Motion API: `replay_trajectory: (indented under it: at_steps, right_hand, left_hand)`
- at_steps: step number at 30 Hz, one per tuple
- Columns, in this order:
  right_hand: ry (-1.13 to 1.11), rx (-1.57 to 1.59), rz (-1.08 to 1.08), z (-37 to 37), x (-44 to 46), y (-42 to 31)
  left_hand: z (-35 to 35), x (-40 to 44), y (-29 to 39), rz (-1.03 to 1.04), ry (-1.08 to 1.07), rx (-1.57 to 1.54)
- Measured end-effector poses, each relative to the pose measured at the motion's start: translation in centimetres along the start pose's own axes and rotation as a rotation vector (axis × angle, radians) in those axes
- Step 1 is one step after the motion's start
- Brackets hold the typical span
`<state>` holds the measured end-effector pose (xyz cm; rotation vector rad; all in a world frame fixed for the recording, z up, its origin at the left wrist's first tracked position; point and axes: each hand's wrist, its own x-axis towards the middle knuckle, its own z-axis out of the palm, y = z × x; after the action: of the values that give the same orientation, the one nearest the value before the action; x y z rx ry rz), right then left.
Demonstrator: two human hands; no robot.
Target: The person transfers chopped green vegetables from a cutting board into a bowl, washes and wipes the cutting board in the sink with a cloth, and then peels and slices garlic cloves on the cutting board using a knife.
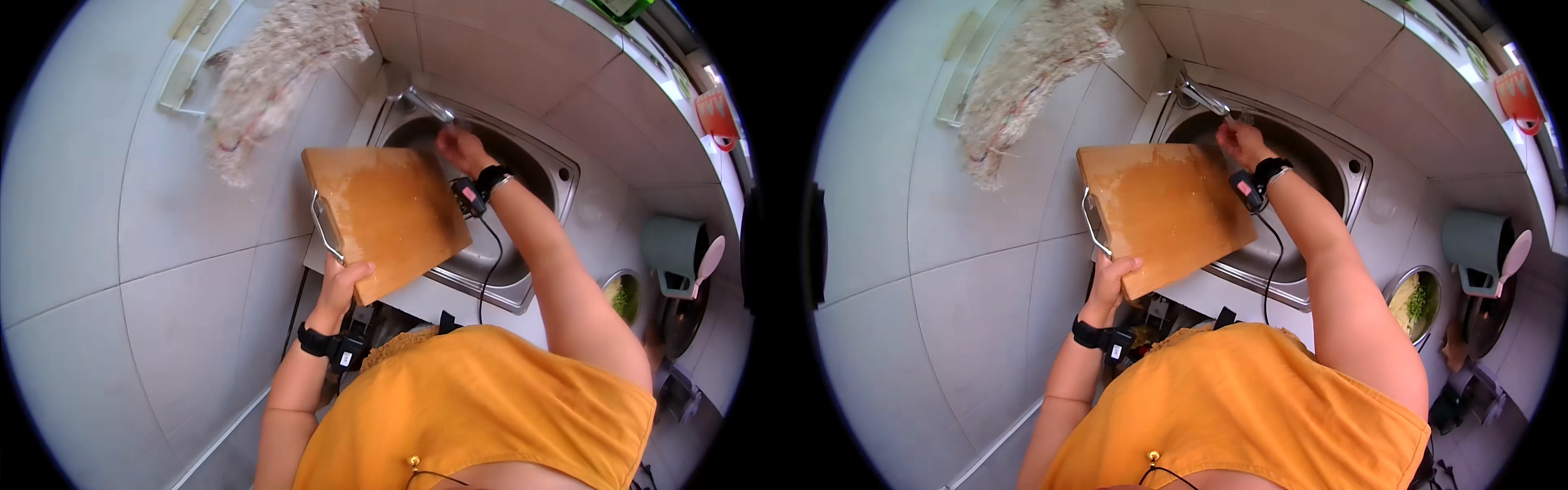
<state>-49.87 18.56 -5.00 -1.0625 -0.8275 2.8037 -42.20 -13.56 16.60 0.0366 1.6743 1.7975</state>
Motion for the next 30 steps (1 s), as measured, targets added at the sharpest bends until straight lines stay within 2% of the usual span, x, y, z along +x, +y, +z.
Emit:
replay_trajectory:
  at_steps: [1,3,4,6,7,8,10,12,16,18,19,21,24,26,28,30]
  right_hand:
    - [0.007,-0.061,-0.043,0.6,-1.5,1.9]
    - [-0.201,-0.313,-0.225,4.4,-9.8,4.1]
    - [-0.314,-0.511,-0.285,5.7,-13.5,5.0]
    - [-0.724,-0.951,-0.584,6.8,-18.8,5.6]
    - [-0.805,-1.231,-0.617,7.6,-21.0,5.4]
    - [-0.869,-1.362,-0.588,7.7,-21.8,5.7]
    - [-0.780,-1.641,-0.752,5.9,-20.1,6.0]
    - [-0.559,-1.485,-0.680,1.4,-14.0,5.5]
    - [-0.081,-1.623,-0.354,-8.4,-1.2,2.9]
    - [0.030,-0.812,-0.252,-5.9,-0.2,0.5]
    - [0.023,-0.813,-0.243,-4.5,0.0,0.1]
    - [0.088,0.017,0.029,-2.2,0.4,-0.1]
    - [0.032,0.061,0.017,-1.3,0.8,1.2]
    - [-0.075,-0.113,-0.052,1.2,-2.7,3.1]
    - [-0.271,-0.577,-0.173,7.6,-11.1,2.8]
    - [-0.660,-0.826,-0.609,9.2,-13.1,6.9]
  left_hand:
    - [0.0,0.2,0.0,-0.019,0.010,-0.007]
    - [0.3,0.2,0.0,-0.041,0.040,-0.015]
    - [0.3,0.3,-0.3,-0.047,0.070,-0.041]
    - [0.5,0.6,-0.6,-0.048,0.066,-0.080]
    - [0.6,0.6,-0.7,-0.041,0.069,-0.126]
    - [0.6,0.7,-0.8,-0.043,0.063,-0.123]
    - [0.9,0.4,-0.7,-0.048,0.108,-0.159]
    - [0.8,0.3,-0.5,-0.078,0.121,-0.174]
    - [0.0,0.8,-1.9,-0.065,0.171,-0.274]
    - [0.1,0.6,-1.7,-0.080,0.191,-0.218]
    - [0.2,0.4,-1.6,-0.084,0.206,-0.166]
    - [0.3,0.4,-1.4,-0.069,0.205,-0.141]
    - [0.4,0.4,-1.3,-0.053,0.195,-0.116]
    - [0.1,0.6,-1.6,-0.058,0.187,-0.124]
    - [0.0,0.8,-1.6,-0.056,0.157,-0.130]
    - [0.0,0.7,-1.6,-0.059,0.142,-0.113]
